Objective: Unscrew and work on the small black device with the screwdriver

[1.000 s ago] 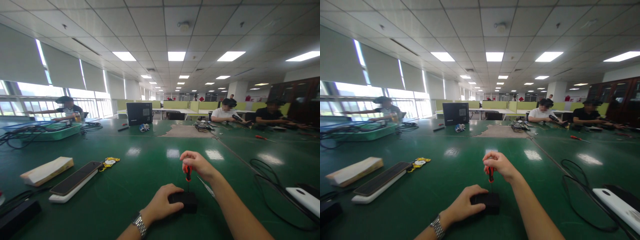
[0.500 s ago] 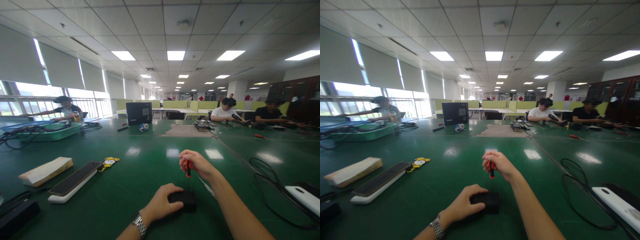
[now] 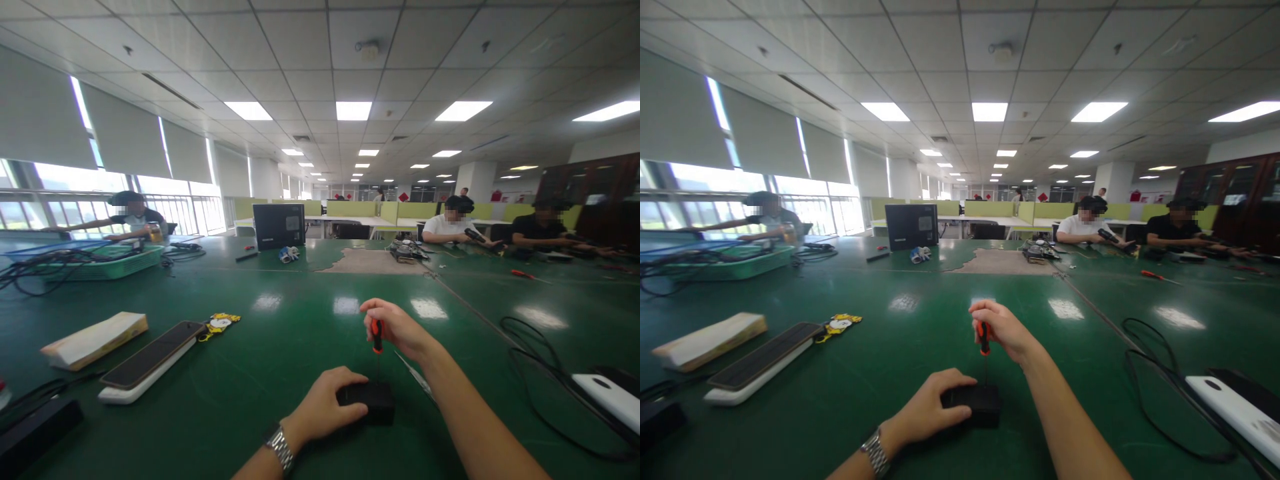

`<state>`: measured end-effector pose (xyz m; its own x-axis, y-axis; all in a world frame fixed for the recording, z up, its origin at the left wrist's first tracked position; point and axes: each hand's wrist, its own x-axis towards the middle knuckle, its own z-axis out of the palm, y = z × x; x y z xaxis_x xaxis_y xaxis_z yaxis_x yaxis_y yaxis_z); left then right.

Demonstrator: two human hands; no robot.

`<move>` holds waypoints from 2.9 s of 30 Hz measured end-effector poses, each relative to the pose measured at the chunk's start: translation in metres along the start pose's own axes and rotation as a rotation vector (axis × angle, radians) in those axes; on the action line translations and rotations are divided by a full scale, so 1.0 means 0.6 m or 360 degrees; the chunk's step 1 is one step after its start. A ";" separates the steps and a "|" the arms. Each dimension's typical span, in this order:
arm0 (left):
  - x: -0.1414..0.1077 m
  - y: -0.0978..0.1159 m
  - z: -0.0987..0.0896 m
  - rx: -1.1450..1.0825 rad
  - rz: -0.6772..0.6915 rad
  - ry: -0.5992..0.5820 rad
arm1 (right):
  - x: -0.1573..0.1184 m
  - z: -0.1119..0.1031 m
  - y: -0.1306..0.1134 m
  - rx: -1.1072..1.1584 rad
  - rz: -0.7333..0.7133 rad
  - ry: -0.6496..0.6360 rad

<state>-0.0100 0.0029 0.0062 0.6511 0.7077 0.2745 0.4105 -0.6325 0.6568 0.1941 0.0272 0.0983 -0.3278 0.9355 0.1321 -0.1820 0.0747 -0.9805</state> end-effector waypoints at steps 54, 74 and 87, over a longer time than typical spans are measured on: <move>0.006 -0.019 0.005 -0.0010 -0.0035 0.0216 | 0.001 0.098 0.037 0.0431 -0.0760 0.0365; 0.007 -0.017 0.005 -0.0030 -0.0070 0.0213 | 0.010 0.078 0.023 -0.0440 -0.0666 0.0610; 0.006 -0.017 0.004 -0.0066 -0.0088 0.0218 | -0.005 0.063 0.006 -0.0255 -0.0204 0.0165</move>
<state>-0.0104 0.0112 -0.0011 0.5338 0.7793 0.3284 0.4149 -0.5797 0.7013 0.1595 0.0118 0.0997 -0.2131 0.9446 0.2497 -0.0635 0.2416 -0.9683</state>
